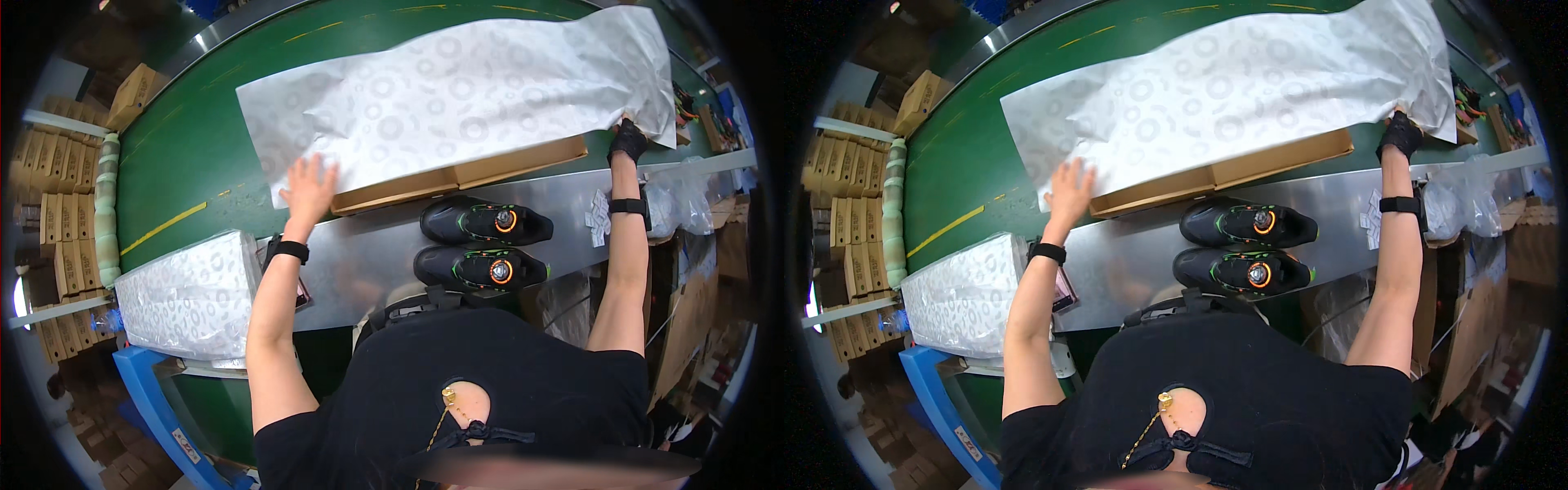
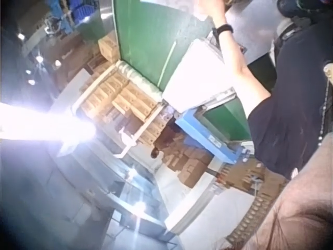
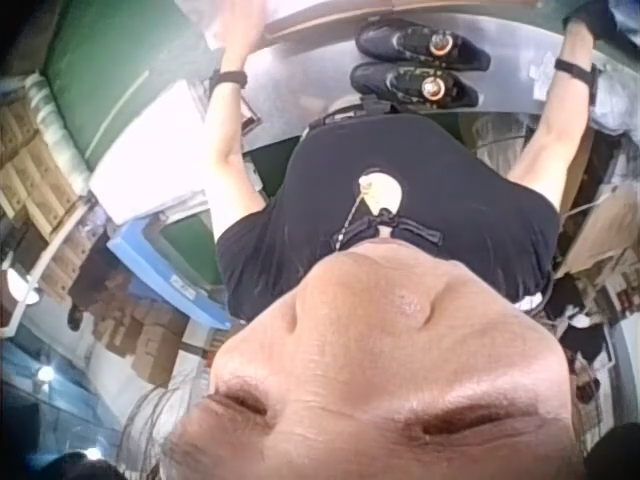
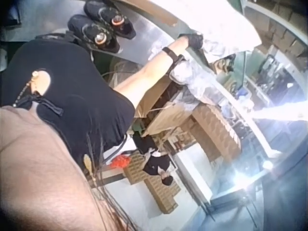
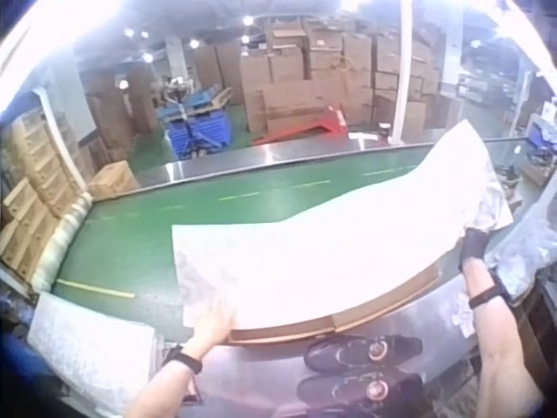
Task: The recorder takes shoes from a conveyor belt, wraps them in paper, and places them into shoe boxes.
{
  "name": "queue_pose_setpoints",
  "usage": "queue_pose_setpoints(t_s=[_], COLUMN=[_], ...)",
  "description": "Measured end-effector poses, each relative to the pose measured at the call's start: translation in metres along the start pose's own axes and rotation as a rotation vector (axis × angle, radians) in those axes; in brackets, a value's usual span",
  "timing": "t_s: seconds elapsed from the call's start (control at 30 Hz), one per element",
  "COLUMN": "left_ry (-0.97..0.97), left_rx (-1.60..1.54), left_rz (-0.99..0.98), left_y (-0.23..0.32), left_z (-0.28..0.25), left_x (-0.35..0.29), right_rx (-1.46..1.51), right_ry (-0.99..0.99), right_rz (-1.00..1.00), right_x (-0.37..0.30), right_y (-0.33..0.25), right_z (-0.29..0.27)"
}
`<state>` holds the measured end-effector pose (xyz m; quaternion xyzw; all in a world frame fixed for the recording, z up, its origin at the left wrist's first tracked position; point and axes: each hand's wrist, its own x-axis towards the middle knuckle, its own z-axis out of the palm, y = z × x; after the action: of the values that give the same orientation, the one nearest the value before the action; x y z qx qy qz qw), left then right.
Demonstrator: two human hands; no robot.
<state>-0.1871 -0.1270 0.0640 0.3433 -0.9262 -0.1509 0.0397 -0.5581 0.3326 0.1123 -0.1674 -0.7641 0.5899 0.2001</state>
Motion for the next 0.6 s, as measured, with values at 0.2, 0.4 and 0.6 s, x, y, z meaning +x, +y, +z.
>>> queue_pose_setpoints(t_s=[0.2,0.4,0.6], left_ry=[0.050,-0.100,-0.191], left_rx=[-1.064,-1.793,-1.771], left_rz=[-0.763,-0.601,-0.548], left_y=[-0.052,-0.033,0.010], left_z=[0.021,0.058,0.078], left_x=[0.027,0.017,-0.004], right_rx=[-0.231,-0.442,-0.872], right_ry=[-0.394,-1.179,-1.246], right_rz=[-0.015,-0.946,-1.450], right_x=[-0.006,-0.187,-0.276], right_y=[0.018,-0.003,0.017], right_z=[-0.074,-0.113,-0.136])
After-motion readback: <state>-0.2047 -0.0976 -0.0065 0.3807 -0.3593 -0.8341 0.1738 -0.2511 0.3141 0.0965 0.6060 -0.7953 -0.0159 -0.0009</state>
